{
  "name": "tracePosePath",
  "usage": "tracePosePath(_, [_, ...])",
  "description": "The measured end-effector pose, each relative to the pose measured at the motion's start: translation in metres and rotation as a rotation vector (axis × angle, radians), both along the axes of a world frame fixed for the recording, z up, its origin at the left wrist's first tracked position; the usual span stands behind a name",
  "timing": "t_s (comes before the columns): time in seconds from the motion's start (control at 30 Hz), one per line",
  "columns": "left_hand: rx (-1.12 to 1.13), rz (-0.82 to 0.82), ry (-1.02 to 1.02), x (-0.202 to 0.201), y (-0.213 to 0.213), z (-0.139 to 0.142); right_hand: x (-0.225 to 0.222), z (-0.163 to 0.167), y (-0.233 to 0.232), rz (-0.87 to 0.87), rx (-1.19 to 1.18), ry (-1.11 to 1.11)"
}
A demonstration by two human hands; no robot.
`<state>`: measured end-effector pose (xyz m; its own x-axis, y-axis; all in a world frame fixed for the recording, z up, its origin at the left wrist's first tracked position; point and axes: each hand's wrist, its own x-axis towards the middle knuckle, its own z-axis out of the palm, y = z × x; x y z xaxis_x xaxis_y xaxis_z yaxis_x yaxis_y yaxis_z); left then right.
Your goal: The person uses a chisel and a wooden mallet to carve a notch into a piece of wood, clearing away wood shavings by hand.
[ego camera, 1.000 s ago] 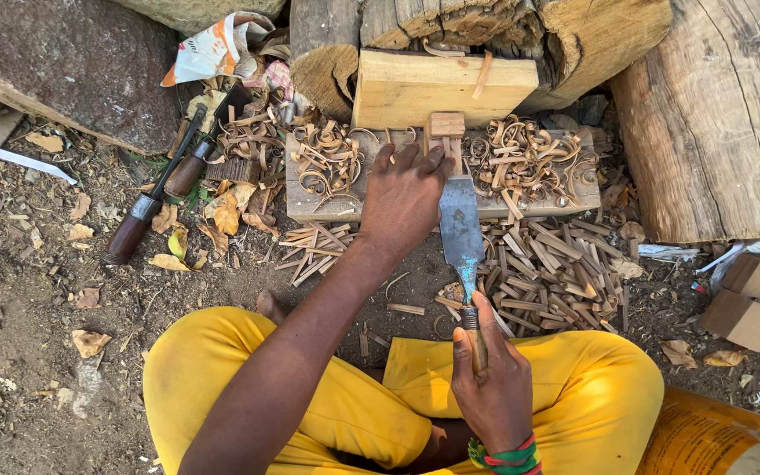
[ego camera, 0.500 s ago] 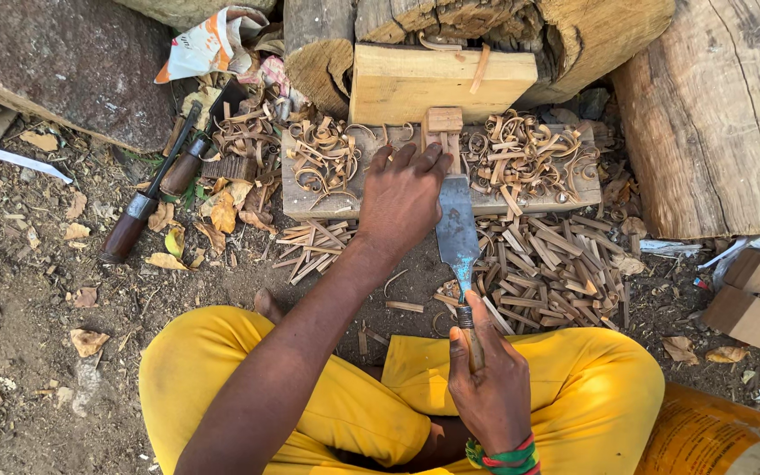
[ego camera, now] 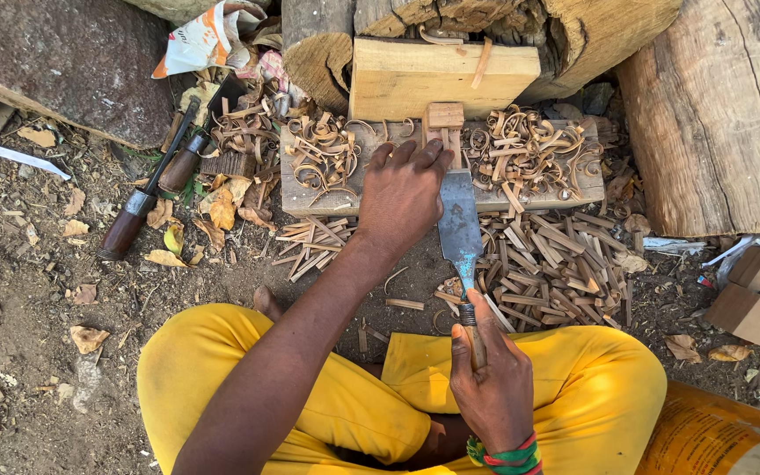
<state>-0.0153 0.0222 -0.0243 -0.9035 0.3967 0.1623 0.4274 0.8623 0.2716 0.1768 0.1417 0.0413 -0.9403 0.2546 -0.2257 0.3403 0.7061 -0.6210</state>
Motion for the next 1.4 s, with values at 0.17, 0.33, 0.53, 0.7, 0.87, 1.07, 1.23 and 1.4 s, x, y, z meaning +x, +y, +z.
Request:
tracePosePath(0.17, [-0.007,0.001,-0.006,0.0005,-0.0008,-0.0009,0.0009,-0.0023,0.0003,0.029,-0.022,0.064])
tracePosePath(0.33, [0.016,0.007,0.010,0.0018,-0.0003,0.0013,0.0033,-0.0043,0.0030,0.079,0.018,0.116])
tracePosePath(0.53, [0.069,0.000,0.006,0.0024,-0.0015,0.0038,0.0018,-0.0052,0.0023,0.098,0.036,0.063])
tracePosePath(0.7, [0.060,0.004,0.022,0.0001,-0.0019,0.0035,0.0026,-0.0020,0.0018,0.022,0.001,0.026])
tracePosePath(0.87, [0.067,0.005,0.029,-0.0005,-0.0019,0.0029,0.0021,0.0004,0.0024,0.023,-0.013,0.064])
tracePosePath(1.07, [0.039,0.006,0.009,0.0002,-0.0013,0.0033,0.0003,0.0026,0.0020,0.020,-0.016,0.053])
tracePosePath(1.23, [0.069,0.009,0.027,-0.0002,-0.0014,0.0037,-0.0008,0.0030,0.0019,0.050,-0.021,0.094])
tracePosePath(1.4, [0.063,0.003,0.014,0.0004,-0.0015,0.0015,-0.0036,0.0016,0.0019,0.018,0.020,-0.079])
